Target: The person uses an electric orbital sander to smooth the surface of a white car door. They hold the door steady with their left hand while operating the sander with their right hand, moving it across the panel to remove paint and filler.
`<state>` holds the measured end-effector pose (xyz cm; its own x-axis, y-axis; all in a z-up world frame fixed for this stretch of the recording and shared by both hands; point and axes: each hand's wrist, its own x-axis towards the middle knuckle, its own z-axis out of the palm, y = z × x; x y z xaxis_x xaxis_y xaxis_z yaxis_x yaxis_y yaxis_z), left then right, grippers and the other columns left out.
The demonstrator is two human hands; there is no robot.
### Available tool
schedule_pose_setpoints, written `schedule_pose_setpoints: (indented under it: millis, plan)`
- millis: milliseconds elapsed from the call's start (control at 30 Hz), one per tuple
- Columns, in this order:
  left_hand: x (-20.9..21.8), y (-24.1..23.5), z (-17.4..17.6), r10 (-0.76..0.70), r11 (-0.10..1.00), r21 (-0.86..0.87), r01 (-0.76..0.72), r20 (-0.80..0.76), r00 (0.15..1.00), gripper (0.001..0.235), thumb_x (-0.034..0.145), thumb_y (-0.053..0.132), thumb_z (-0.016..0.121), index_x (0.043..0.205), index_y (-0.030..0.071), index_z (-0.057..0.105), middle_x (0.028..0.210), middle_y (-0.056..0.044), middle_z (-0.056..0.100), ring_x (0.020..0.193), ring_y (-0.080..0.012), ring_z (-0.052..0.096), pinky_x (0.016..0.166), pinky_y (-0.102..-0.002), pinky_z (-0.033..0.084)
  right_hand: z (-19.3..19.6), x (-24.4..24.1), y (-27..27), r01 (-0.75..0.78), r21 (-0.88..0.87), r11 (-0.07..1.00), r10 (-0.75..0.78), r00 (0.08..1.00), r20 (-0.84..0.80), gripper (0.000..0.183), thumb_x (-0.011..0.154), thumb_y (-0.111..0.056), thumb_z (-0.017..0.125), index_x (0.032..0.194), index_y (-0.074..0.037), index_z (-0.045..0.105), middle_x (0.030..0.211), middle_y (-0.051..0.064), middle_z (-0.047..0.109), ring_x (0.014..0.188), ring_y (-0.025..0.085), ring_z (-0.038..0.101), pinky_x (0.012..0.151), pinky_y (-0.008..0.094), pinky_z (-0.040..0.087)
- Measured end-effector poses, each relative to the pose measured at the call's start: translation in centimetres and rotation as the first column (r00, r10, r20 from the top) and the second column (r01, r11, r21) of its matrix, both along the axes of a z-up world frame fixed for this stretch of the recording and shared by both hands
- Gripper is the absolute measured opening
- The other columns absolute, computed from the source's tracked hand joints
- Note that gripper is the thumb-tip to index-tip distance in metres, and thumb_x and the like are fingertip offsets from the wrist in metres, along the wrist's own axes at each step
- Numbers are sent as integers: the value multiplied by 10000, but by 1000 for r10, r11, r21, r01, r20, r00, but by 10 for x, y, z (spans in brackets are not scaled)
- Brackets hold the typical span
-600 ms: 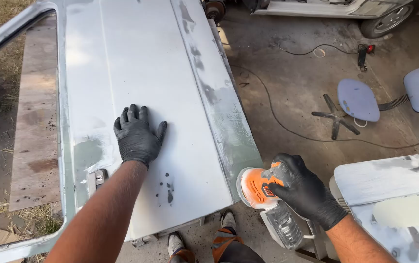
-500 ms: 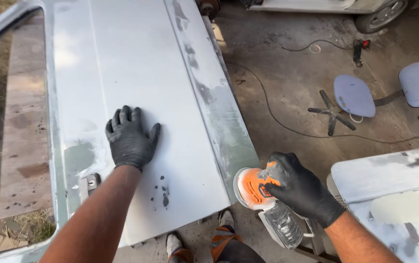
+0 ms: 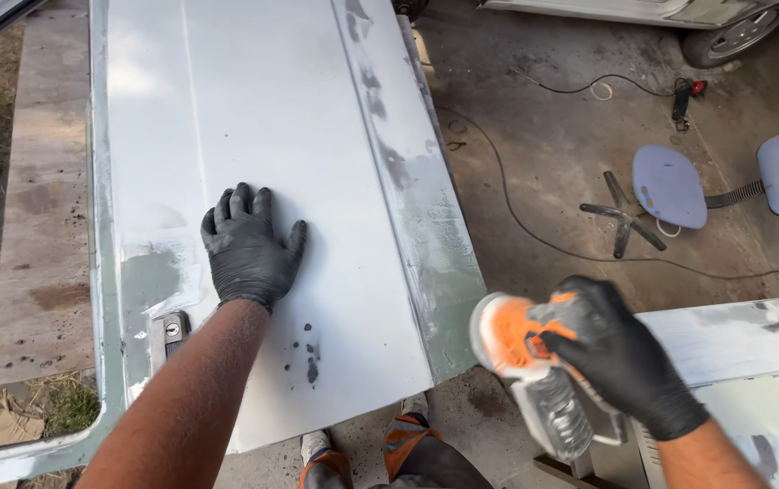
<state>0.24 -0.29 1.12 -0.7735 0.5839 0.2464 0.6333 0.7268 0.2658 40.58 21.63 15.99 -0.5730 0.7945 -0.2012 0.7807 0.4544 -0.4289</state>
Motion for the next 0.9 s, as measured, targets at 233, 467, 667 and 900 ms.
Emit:
schedule_pose_setpoints:
  millis: [233,467,667,900]
  plan:
    - [-1,0,2,-6,1000,2,6,-21,1000,696,943,651,565,1412,143,641,1570,-163,574,1456,-354,477,1172,-556,332,-15,-2,20,-156,82,984,153,988,36,682,737,-365,922,1355,-276,649,1306,-4,664,1174,216,733,1017,355,519]
    - [-1,0,-3,-1,1000,-17,0,-20,1000,735,956,667,537,1460,141,626,1595,-163,563,1488,-360,461,1194,-563,320,-40,-13,-11,-247,-54,967,250,967,42,712,738,-379,935,1376,-320,626,1346,-133,673,1150,132,774,977,324,583]
    - [-2,2,-1,-6,1000,-26,6,-2,1000,747,957,665,531,1477,136,620,1611,-161,550,1504,-359,443,1206,-561,306,-47,-15,-10,-227,-40,973,230,965,125,719,762,-417,881,1409,-345,574,1366,-155,650,1107,161,788,916,363,593]
    - [0,2,1,-2,1000,-27,2,-18,1000,706,950,640,547,1443,139,620,1595,-160,558,1481,-359,465,1192,-561,332,-49,-21,-6,-252,-68,965,260,954,150,728,740,-462,910,1376,-314,587,1350,-141,647,1029,190,793,884,379,599]
